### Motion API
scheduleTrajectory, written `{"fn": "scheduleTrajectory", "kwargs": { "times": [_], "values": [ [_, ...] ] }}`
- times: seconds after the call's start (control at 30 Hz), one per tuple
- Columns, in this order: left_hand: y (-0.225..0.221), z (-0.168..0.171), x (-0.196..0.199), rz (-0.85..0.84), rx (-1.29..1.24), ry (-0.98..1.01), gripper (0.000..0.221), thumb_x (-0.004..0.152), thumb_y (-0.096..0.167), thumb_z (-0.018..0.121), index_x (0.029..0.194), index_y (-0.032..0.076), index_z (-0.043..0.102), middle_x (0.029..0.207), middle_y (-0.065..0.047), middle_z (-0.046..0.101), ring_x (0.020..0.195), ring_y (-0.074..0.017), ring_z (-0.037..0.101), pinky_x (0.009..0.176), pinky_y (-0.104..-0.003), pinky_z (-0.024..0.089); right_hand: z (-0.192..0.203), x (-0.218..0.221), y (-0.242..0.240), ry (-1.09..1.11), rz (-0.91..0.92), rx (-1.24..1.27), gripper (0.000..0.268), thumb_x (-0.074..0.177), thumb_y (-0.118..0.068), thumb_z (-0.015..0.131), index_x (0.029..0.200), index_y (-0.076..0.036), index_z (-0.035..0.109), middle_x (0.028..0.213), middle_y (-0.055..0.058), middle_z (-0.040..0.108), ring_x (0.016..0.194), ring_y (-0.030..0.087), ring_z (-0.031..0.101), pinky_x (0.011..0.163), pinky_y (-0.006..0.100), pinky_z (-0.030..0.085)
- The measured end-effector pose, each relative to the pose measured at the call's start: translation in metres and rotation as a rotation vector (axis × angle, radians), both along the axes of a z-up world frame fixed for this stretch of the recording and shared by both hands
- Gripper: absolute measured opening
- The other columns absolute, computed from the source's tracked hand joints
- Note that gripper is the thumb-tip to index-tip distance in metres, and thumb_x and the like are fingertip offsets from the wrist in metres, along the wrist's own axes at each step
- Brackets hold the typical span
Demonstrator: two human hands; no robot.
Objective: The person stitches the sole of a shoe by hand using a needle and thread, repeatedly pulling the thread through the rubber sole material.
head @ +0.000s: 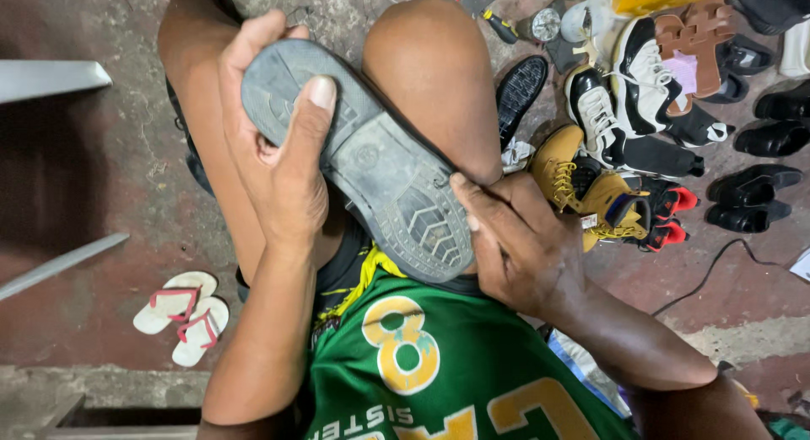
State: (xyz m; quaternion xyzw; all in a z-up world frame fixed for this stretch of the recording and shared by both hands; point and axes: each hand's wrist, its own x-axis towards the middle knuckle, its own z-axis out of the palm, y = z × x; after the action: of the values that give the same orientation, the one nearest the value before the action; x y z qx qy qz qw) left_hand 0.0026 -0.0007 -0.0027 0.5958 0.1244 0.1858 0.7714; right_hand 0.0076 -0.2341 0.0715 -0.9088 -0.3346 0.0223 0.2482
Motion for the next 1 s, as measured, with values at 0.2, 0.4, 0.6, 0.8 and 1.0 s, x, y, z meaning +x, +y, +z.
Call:
{"fn": "scheduleTrajectory", "kwargs": {
  "times": [0.2,0.4,0.6,0.8,1.0],
  "values": [
    [-0.006,0.003,0.010,0.027,0.035,0.006,0.042,0.108,0.016,0.075,0.140,0.002,0.052,0.137,-0.011,0.061,0.122,-0.0149,0.054,0.115,-0.027,0.038,-0.003,-0.003,0.003,0.020,-0.081,0.025,0.031,0.092,0.004,0.070,0.122,-0.001,0.074,0.102,0.010,0.054,0.071,0.014,0.060,0.058,0.029,0.048],
    [-0.007,-0.003,0.016,0.037,0.008,-0.010,0.040,0.110,0.017,0.073,0.140,0.003,0.050,0.136,-0.014,0.062,0.123,-0.0163,0.056,0.115,-0.029,0.039,-0.006,0.004,0.009,-0.027,-0.069,-0.001,0.031,0.090,0.003,0.070,0.120,0.000,0.074,0.100,0.008,0.056,0.075,0.015,0.065,0.057,0.027,0.049],
    [-0.005,-0.006,0.019,0.043,-0.001,-0.003,0.040,0.110,0.013,0.073,0.141,0.003,0.048,0.136,-0.014,0.060,0.122,-0.0160,0.055,0.114,-0.029,0.040,-0.009,0.011,0.012,-0.002,-0.060,0.037,0.030,0.092,0.002,0.068,0.121,-0.002,0.074,0.102,0.007,0.056,0.077,0.016,0.065,0.064,0.029,0.053],
    [-0.005,-0.005,0.019,0.058,0.079,0.008,0.035,0.111,0.006,0.069,0.140,0.002,0.049,0.135,-0.013,0.061,0.121,-0.0162,0.056,0.113,-0.029,0.041,-0.010,0.015,0.014,-0.001,-0.046,0.034,0.029,0.090,0.002,0.071,0.119,-0.003,0.075,0.098,0.006,0.056,0.077,0.017,0.063,0.063,0.030,0.052],
    [-0.003,-0.004,0.019,0.051,0.078,0.012,0.037,0.109,0.003,0.068,0.140,0.002,0.047,0.134,-0.013,0.062,0.120,-0.0160,0.056,0.112,-0.029,0.042,-0.010,0.021,0.016,0.005,-0.018,0.038,0.032,0.089,0.001,0.071,0.120,-0.003,0.075,0.100,0.008,0.056,0.079,0.019,0.063,0.064,0.032,0.051]
  ]
}}
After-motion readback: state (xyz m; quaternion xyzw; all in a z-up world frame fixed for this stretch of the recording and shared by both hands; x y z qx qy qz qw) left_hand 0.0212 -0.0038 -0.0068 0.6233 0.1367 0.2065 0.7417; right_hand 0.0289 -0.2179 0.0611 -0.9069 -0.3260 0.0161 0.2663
